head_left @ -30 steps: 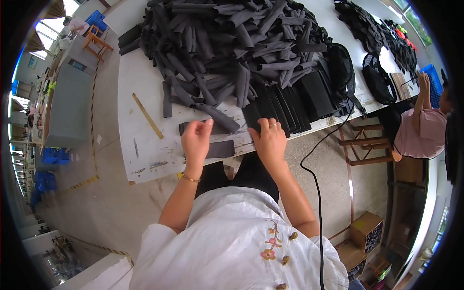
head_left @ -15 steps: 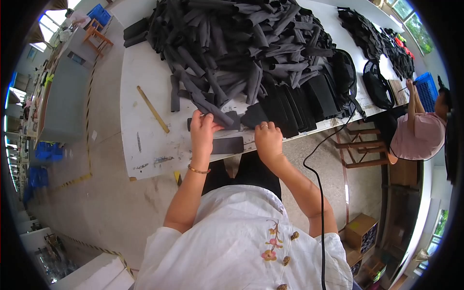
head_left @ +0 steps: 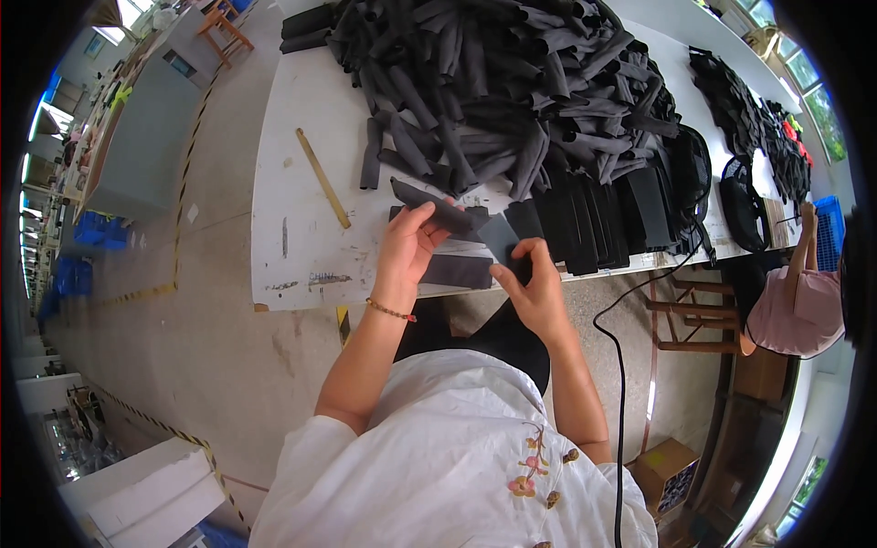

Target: Assembling or inspecting grey foam strips at a factory workbench.

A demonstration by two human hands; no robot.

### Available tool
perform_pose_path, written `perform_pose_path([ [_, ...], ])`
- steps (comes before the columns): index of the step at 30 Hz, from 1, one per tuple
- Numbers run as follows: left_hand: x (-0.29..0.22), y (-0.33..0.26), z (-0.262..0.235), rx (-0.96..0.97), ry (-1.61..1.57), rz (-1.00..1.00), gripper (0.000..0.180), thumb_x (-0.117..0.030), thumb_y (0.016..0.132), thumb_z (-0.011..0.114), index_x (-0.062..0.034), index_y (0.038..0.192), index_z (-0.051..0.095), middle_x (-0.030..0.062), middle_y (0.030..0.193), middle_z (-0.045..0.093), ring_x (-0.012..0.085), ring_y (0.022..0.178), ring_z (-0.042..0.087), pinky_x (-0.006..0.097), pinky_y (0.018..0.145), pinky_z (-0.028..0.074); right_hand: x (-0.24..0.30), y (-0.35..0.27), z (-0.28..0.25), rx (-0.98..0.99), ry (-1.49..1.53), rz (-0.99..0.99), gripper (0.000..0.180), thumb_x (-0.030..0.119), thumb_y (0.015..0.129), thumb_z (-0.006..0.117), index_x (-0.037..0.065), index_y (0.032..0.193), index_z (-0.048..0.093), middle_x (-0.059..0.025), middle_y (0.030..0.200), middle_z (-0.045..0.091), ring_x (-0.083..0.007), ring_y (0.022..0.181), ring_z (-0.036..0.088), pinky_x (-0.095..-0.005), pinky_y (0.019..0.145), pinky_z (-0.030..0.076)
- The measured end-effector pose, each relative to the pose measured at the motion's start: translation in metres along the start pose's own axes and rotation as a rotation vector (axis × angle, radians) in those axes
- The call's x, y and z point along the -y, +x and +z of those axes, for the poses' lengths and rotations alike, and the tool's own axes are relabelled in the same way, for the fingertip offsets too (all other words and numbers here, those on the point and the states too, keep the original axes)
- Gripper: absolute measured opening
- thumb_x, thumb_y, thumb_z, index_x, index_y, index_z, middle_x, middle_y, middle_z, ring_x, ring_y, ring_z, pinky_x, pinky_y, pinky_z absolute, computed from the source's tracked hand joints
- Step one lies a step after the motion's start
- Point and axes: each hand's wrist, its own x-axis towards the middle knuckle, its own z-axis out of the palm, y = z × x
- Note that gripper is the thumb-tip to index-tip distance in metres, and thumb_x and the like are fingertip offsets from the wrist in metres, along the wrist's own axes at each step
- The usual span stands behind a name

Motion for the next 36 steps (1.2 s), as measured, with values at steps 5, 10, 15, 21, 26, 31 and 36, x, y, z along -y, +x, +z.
perform_pose_path([
  [5, -0.015, -0.011, 0.006, 0.06, -0.011, -0.053, 0.026, -0.002, 0.092, 0.05, 0.0036, 0.117, 0.052, 0.0209, 0.119, 0.062, 0.0353, 0.109, 0.063, 0.046, 0.099, 0.051, -0.016, -0.001, 0.01, 0.02, 0.068, -0.095, 0.024, 0.016, 0.093, 0.065, 0.001, 0.099, 0.046, -0.0117, 0.087, 0.053, -0.0253, 0.076, 0.05, -0.0328, 0.07, 0.043],
  [10, -0.015, -0.023, 0.002, 0.144, -0.084, -0.078, 0.036, 0.003, 0.091, 0.05, 0.0018, 0.127, 0.049, 0.0197, 0.121, 0.06, 0.0356, 0.114, 0.06, 0.047, 0.099, 0.05, -0.017, 0.001, 0.015, 0.074, 0.083, -0.087, 0.021, 0.014, 0.093, 0.064, 0.001, 0.1, 0.049, -0.0127, 0.09, 0.056, -0.0257, 0.081, 0.055, -0.0319, 0.073, 0.045],
  [15, -0.011, -0.018, -0.018, 0.014, -0.031, -0.007, 0.035, -0.004, 0.091, 0.061, 0.0, 0.124, 0.053, 0.0156, 0.11, 0.064, 0.0304, 0.107, 0.063, 0.043, 0.096, 0.053, 0.007, -0.001, 0.021, -0.024, 0.26, 0.047, 0.04, 0.01, 0.091, 0.066, 0.004, 0.128, 0.054, -0.0148, 0.108, 0.063, -0.0266, 0.1, 0.059, -0.0302, 0.087, 0.045],
  [21, -0.02, -0.018, -0.02, 0.01, -0.125, -0.046, 0.025, -0.01, 0.09, 0.066, -0.0028, 0.114, 0.06, 0.0131, 0.105, 0.066, 0.0265, 0.102, 0.066, 0.042, 0.092, 0.056, 0.008, -0.001, 0.014, 0.0, 0.029, -0.219, 0.044, 0.007, 0.081, 0.072, 0.006, 0.124, 0.062, -0.0111, 0.109, 0.06, -0.0271, 0.103, 0.056, -0.0346, 0.09, 0.045],
  [26, -0.025, -0.02, -0.011, 0.063, -0.089, -0.066, 0.019, -0.011, 0.091, 0.066, -0.0043, 0.108, 0.062, 0.0131, 0.107, 0.066, 0.0268, 0.104, 0.066, 0.04, 0.09, 0.057, 0.021, 0.009, 0.005, -0.047, -0.176, -0.376, 0.04, 0.006, 0.077, 0.073, 0.008, 0.117, 0.067, -0.007, 0.105, 0.059, -0.0254, 0.094, 0.055, -0.0351, 0.081, 0.044],
  [31, -0.023, -0.025, -0.003, 0.004, -0.055, -0.081, 0.033, -0.006, 0.09, 0.066, -0.0009, 0.12, 0.053, 0.0189, 0.112, 0.064, 0.031, 0.104, 0.066, 0.04, 0.092, 0.056, 0.035, 0.016, 0.002, -0.079, -0.33, -0.468, 0.036, 0.004, 0.076, 0.073, 0.009, 0.111, 0.07, -0.0068, 0.1, 0.059, -0.0255, 0.09, 0.056, -0.0354, 0.08, 0.044],
  [36, -0.021, -0.025, -0.006, 0.033, -0.062, -0.095, 0.034, -0.009, 0.093, 0.063, 0.0001, 0.124, 0.052, 0.0189, 0.118, 0.063, 0.0305, 0.113, 0.062, 0.037, 0.093, 0.056, 0.035, 0.02, 0.0, -0.102, -0.451, -0.539, 0.033, 0.006, 0.076, 0.073, 0.01, 0.109, 0.07, -0.0032, 0.098, 0.058, -0.0232, 0.087, 0.055, -0.0357, 0.076, 0.043],
])
